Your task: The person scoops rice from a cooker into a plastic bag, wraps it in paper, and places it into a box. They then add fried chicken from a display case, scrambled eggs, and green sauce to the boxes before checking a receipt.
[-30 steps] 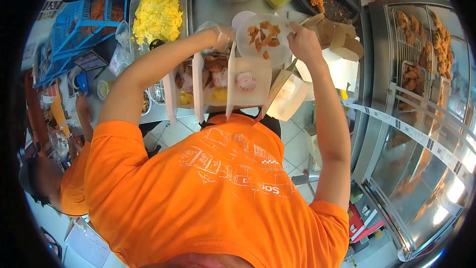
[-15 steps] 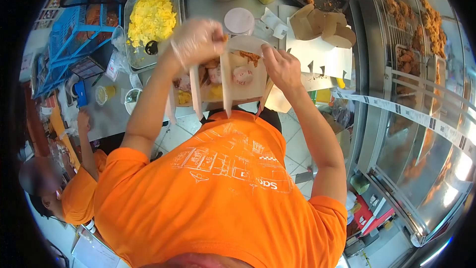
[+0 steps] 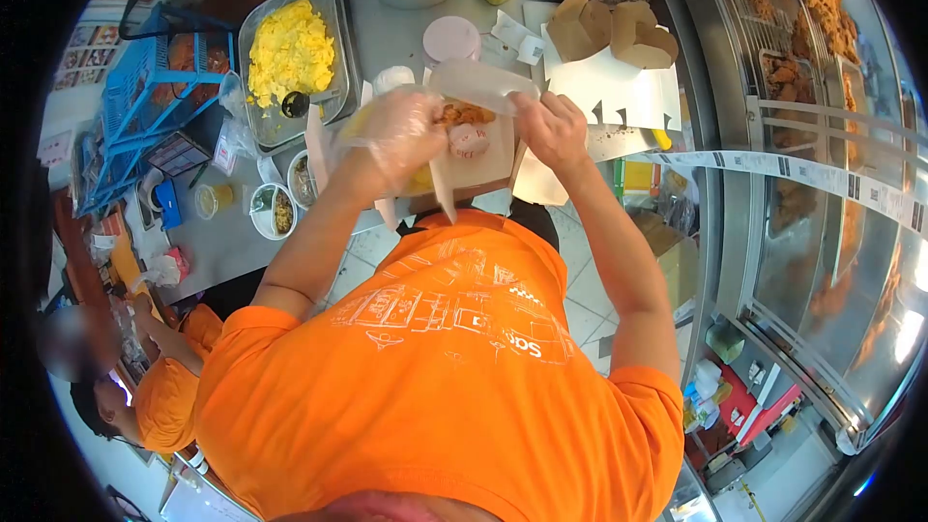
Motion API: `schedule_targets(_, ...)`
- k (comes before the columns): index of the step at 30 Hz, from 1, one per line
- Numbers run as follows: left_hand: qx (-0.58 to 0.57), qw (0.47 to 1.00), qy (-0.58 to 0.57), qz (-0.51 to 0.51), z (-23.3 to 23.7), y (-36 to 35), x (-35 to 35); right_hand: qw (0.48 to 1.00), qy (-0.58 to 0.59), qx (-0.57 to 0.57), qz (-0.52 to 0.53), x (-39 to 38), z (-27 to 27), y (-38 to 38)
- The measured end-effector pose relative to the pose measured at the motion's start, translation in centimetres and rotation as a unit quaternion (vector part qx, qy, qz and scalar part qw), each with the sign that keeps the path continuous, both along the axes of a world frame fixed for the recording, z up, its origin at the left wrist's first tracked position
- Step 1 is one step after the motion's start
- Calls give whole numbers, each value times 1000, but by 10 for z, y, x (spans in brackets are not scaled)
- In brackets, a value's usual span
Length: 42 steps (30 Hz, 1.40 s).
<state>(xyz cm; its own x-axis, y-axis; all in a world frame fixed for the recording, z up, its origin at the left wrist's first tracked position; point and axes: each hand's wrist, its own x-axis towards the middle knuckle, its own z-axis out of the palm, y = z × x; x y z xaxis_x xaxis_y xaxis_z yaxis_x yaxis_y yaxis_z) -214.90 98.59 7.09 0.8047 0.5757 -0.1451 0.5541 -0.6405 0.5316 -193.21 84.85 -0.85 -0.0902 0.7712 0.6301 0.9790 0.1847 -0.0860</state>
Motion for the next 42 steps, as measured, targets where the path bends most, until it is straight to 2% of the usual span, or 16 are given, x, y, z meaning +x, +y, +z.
schedule_targets(6,11,983,177,-54,-37,-8,55,957,226,41,-179,11,0,41)
schedule_targets(12,28,983,134,-126,-92,-8,50,854,345,-244,-302,36,-71,137)
schedule_targets(16,-71,981,102,-146,-27,-7,38,750,393,-464,-261,55,-140,182)
schedule_targets(17,-92,981,91,-142,-12,-6,34,711,518,-401,-256,46,-122,173)
schedule_targets(19,-79,979,68,-173,-23,10,26,703,456,-482,-258,47,-114,172)
schedule_targets(20,-57,979,73,-180,-4,12,30,770,364,-468,-236,45,-92,158)
schedule_targets(21,-16,974,79,-210,5,20,36,734,412,-477,-252,48,-84,150)
schedule_targets(24,-107,957,57,-262,73,23,99,815,396,-380,-187,64,-21,96)
schedule_targets(26,-197,930,-47,-307,111,7,175,908,376,-182,-32,93,-52,50)
schedule_targets(28,-193,893,-136,-383,152,-18,267,790,569,-228,-15,104,34,-26)
schedule_targets(30,-160,864,-195,-436,168,-47,374,773,597,-204,-67,119,39,-94)
schedule_targets(32,-105,837,-295,-449,153,-71,499,693,698,-162,-75,131,14,-160)
schedule_targets(37,-95,848,-281,-440,152,-145,738,516,802,-172,-247,153,-68,-332)
schedule_targets(38,-67,795,-293,-526,140,-162,776,500,801,-157,-291,153,-80,-364)
schedule_targets(39,-39,734,-302,-607,134,-175,800,465,809,-116,-341,151,-98,-394)
schedule_targets(42,78,757,-166,-628,123,-209,806,383,790,-22,-478,124,-155,-475)
